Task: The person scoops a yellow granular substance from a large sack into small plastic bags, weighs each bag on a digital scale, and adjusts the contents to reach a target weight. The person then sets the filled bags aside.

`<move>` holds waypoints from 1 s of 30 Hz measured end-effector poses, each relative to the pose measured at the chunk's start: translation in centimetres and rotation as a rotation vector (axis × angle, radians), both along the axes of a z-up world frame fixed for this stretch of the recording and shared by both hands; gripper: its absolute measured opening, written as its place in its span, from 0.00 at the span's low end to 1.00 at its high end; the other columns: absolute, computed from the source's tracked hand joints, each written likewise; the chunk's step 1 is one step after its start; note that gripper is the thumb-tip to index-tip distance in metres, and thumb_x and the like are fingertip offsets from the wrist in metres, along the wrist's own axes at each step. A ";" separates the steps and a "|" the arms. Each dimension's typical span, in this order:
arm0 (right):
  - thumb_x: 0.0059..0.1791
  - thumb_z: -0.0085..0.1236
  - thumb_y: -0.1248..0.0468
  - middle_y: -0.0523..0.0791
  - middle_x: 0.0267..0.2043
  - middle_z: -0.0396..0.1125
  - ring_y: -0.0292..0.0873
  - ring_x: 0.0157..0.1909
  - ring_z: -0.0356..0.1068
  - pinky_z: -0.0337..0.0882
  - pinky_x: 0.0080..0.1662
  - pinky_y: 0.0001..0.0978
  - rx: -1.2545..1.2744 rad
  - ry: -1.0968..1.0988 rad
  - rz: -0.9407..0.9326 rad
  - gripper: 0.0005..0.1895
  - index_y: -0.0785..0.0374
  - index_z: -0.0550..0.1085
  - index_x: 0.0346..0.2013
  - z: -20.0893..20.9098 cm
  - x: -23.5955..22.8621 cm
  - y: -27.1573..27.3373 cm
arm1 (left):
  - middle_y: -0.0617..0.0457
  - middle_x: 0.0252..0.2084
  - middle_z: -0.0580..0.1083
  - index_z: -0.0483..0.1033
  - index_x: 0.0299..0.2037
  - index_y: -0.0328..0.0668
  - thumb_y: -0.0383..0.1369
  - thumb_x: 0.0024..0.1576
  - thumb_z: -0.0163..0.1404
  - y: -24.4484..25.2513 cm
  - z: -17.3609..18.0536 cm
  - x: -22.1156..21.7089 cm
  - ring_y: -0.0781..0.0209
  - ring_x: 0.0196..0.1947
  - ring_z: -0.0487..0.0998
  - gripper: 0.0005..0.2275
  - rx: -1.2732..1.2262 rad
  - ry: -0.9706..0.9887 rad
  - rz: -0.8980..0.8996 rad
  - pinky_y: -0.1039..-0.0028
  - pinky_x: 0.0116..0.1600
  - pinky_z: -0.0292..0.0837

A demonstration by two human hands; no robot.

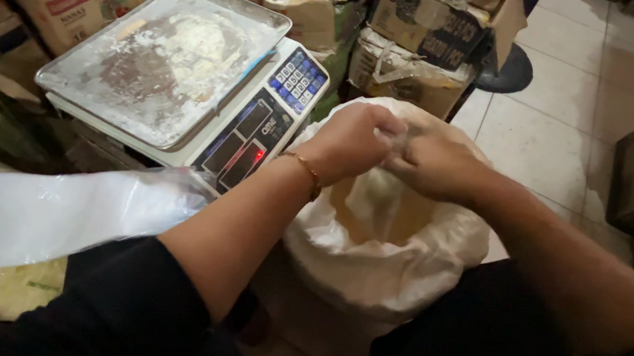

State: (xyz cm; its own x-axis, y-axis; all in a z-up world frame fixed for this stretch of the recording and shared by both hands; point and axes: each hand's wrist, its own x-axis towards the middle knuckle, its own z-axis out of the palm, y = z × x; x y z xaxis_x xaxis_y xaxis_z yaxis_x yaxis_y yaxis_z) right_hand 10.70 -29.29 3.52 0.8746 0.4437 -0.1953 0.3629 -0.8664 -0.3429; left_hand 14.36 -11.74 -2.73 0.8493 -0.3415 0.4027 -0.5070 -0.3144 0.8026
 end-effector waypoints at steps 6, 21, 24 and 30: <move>0.53 0.45 0.49 0.45 0.32 0.73 0.39 0.32 0.71 0.72 0.39 0.35 0.223 0.153 -0.065 0.19 0.58 0.78 0.38 2.7 1.0 -1.1 | 0.37 0.57 0.74 0.66 0.66 0.33 0.40 0.59 0.53 2.2 -0.1 -0.8 0.54 0.48 0.77 0.27 -0.516 0.351 -0.024 0.69 0.51 0.77; 0.54 0.49 0.47 0.41 0.19 0.67 0.35 0.22 0.61 0.64 0.28 0.32 0.083 -0.105 0.073 0.24 0.63 0.79 0.29 11.4 -0.9 1.4 | 0.50 0.51 0.76 0.67 0.61 0.38 0.45 0.43 0.69 2.4 4.1 -5.9 0.61 0.51 0.77 0.37 -0.364 0.245 -0.274 0.71 0.56 0.75; 0.55 0.49 0.47 0.42 0.18 0.64 0.36 0.20 0.58 0.61 0.26 0.32 0.172 -0.041 0.030 0.26 0.64 0.78 0.26 11.2 -0.8 1.8 | 0.50 0.50 0.75 0.69 0.61 0.36 0.41 0.47 0.68 2.9 4.2 -6.2 0.62 0.51 0.76 0.33 -0.507 0.366 -0.449 0.70 0.56 0.75; 0.56 0.50 0.49 0.41 0.19 0.64 0.34 0.19 0.58 0.59 0.24 0.29 0.366 -0.097 0.026 0.23 0.62 0.75 0.25 12.1 0.6 4.9 | 0.56 0.48 0.76 0.73 0.55 0.45 0.41 0.51 0.62 6.5 -0.1 -6.4 0.65 0.48 0.77 0.23 -0.597 0.769 -0.563 0.72 0.54 0.75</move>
State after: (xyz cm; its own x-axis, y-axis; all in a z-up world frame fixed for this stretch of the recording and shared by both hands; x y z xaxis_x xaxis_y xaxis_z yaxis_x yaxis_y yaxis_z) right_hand 11.33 -24.43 15.60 0.8688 0.4910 0.0636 0.4294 -0.6833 -0.5906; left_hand 8.00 -5.25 -2.79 0.7282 -0.6822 0.0654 0.2393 0.3425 0.9085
